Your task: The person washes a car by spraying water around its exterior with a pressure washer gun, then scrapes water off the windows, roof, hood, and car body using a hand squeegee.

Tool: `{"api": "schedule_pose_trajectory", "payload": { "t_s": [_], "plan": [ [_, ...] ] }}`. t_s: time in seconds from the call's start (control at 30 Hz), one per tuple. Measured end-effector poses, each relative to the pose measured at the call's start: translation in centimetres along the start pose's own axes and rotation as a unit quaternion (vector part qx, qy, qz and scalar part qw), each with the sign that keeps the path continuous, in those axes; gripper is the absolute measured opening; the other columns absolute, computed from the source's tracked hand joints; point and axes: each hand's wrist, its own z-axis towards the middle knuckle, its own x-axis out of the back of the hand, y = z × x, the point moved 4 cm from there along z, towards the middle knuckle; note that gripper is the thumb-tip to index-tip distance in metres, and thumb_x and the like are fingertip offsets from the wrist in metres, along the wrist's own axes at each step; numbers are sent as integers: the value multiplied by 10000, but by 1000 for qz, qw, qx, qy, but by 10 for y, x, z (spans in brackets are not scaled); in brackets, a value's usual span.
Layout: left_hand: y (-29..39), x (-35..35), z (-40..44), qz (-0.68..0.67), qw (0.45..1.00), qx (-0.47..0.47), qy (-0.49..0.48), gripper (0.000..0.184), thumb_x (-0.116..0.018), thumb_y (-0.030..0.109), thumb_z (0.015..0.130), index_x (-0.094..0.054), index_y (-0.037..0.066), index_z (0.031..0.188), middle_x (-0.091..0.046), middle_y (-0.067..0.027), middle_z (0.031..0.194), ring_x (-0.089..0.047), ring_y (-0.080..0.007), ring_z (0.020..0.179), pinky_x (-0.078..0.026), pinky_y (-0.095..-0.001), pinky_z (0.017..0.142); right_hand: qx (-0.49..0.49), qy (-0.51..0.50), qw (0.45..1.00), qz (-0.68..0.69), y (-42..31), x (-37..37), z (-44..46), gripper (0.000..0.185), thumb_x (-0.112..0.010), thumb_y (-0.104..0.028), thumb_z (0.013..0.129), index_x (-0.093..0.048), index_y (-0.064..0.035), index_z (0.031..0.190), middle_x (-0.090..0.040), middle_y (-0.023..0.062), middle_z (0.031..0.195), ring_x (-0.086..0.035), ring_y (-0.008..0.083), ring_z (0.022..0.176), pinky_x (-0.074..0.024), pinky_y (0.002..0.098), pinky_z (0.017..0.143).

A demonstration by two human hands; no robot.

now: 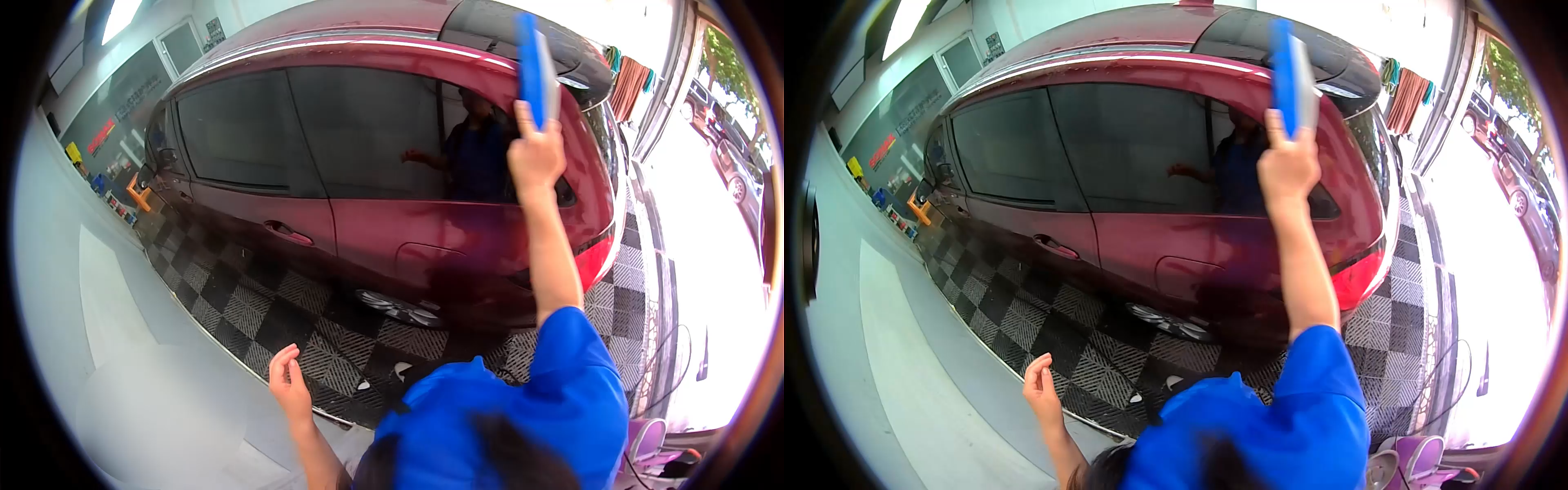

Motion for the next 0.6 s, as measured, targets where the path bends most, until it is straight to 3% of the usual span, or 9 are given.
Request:
{"api": "schedule_pose_trajectory", "payload": {
  "t_s": [0.03,0.17,0.23,0.3,0.37,0.47,0.5,0.53,0.6],
  "plan": [
    [-10,7,7,-51,997,45,23,152,-504,6,902,-640,6,967,-632,-111,1091,-578,-198,1017,-449,-303,886,8,7,999,45,-46,-11,-6,547,-542,-39,729,-639,-295,1202,-566,137,1060,-602,327,874,-521,424,753],
    [-24,16,53,-53,998,34,26,153,-500,23,917,-628,-15,991,-626,-114,1098,-581,-185,1015,-446,-285,888,130,-25,951,278,-217,-76,-58,453,-583,-11,749,-683,-281,1100,-586,111,1058,-599,311,913,-517,401,747],
    [-31,10,82,-61,998,32,-3,155,-492,17,922,-624,-19,993,-625,-110,1098,-576,-190,1032,-444,-289,904,178,-197,878,399,-272,-86,-92,532,-602,-4,723,-659,-357,1117,-555,116,942,-588,316,835,-514,415,691],
    [-35,5,109,-70,996,27,-44,169,-462,-3,933,-608,-42,1010,-621,-119,1112,-579,-189,1042,-431,-298,945,214,-288,830,426,-288,-102,-130,551,-615,-5,706,-659,-387,1101,-546,101,916,-596,292,793,-524,382,667],
    [-49,15,131,27,991,-58,-115,167,-466,8,935,-599,-41,1024,-623,-113,1098,-577,-207,1046,-421,-309,963,168,-216,850,451,-248,-100,-152,542,-625,-30,702,-656,-382,1114,-553,96,918,-600,289,791,-526,371,659],
    [-110,47,150,42,987,-18,-153,174,-488,25,924,-614,-41,1025,-636,-111,1064,-583,-202,1019,-431,-314,938,39,-29,965,257,-111,-77,-177,532,-636,-81,743,-593,-244,1248,-559,99,953,-595,293,817,-525,379,695],
    [-130,60,156,38,987,31,-154,171,-501,21,913,-620,-45,1017,-640,-112,1050,-587,-196,997,-441,-312,917,-111,13,980,164,-65,-55,-192,560,-627,-82,744,-554,-165,1293,-546,121,976,-583,317,836,-513,383,711],
    [-144,72,163,38,983,21,-180,171,-501,21,913,-620,-45,1017,-640,-112,1050,-587,-196,997,-441,-312,917,-260,68,952,144,-25,-39,-212,623,-582,-37,752,-466,-39,1364,-560,173,1065,-550,346,939,-461,377,856],
    [-163,86,181,48,982,80,-165,187,-500,28,917,-621,-54,1033,-649,-104,1022,-588,-187,975,-438,-302,908,-438,127,883,113,15,-11,-246,715,-543,-28,799,-267,-9,1458,-486,227,1268,-501,349,1093,-382,412,969]
  ]
}}
